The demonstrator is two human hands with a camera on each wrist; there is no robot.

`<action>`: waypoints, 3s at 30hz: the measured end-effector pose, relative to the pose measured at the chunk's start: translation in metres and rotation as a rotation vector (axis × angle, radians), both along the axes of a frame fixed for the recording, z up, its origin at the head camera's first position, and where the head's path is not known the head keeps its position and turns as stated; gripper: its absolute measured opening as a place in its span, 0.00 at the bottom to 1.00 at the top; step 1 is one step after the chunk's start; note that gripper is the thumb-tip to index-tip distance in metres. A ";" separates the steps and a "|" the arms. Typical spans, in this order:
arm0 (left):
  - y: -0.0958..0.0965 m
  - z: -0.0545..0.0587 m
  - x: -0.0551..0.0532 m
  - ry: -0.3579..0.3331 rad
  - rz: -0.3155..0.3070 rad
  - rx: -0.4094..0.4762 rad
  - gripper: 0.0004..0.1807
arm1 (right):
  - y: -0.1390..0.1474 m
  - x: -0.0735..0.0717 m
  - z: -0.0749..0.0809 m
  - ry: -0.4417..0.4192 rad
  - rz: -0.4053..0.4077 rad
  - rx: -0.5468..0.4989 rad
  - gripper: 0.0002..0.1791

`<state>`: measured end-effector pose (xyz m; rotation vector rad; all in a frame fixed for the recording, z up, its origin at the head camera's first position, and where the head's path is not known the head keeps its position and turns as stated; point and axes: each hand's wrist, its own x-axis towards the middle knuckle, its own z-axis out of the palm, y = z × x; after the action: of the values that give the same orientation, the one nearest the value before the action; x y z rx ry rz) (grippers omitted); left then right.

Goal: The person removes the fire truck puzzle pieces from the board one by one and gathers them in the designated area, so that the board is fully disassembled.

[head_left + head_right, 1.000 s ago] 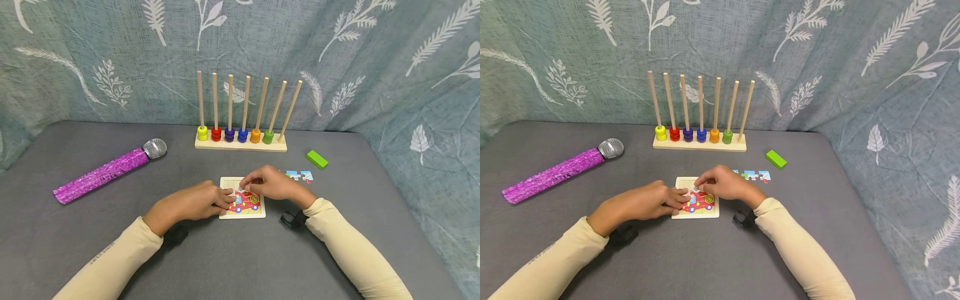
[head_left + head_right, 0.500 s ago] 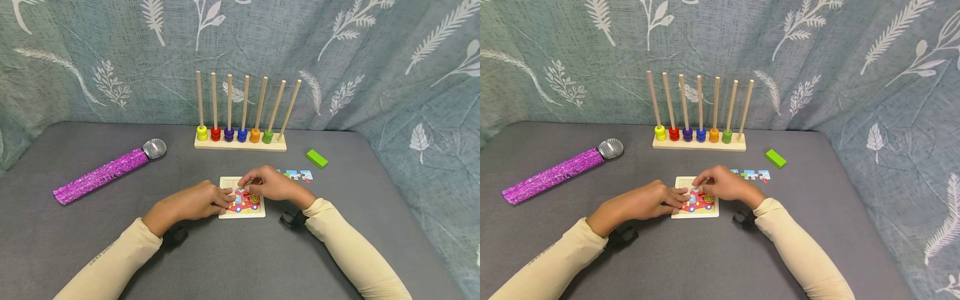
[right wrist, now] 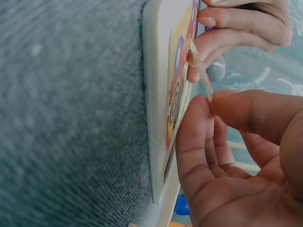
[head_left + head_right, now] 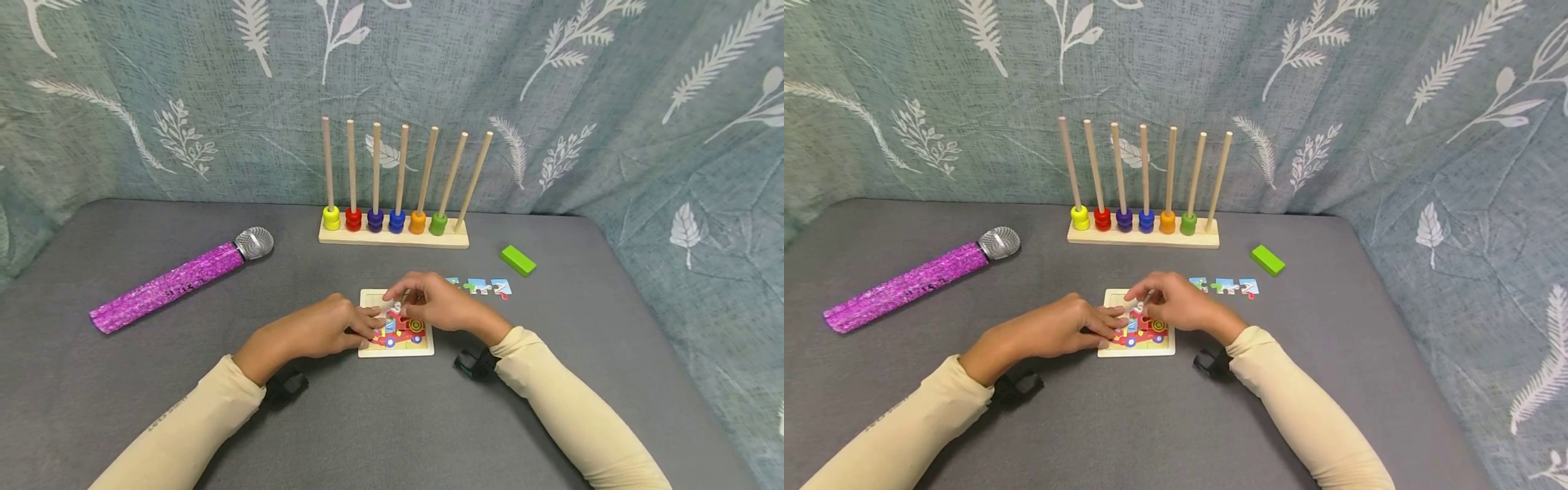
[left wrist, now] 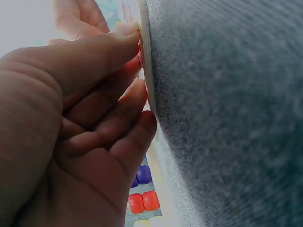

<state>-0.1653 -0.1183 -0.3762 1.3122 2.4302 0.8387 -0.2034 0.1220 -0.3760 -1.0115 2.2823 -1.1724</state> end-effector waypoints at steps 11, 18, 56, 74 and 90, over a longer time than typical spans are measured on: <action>0.001 0.001 0.002 0.008 0.025 -0.004 0.11 | 0.004 0.000 0.001 -0.078 -0.078 -0.086 0.19; 0.004 0.002 0.002 0.020 0.027 -0.008 0.14 | 0.011 -0.002 0.007 -0.028 -0.171 -0.117 0.16; 0.005 0.001 0.002 0.015 -0.077 -0.103 0.22 | 0.089 -0.008 0.016 -0.055 -0.332 0.008 0.13; 0.005 0.005 0.003 -0.017 -0.062 -0.140 0.26 | 0.117 -0.010 0.013 -0.055 -0.310 0.068 0.12; 0.006 0.002 0.005 -0.041 -0.047 -0.148 0.27 | 0.117 -0.006 0.006 -0.046 -0.272 0.135 0.12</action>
<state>-0.1605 -0.1127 -0.3742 1.2791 2.3705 0.6530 -0.2093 0.2393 -0.3696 -0.6325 2.4809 -1.1102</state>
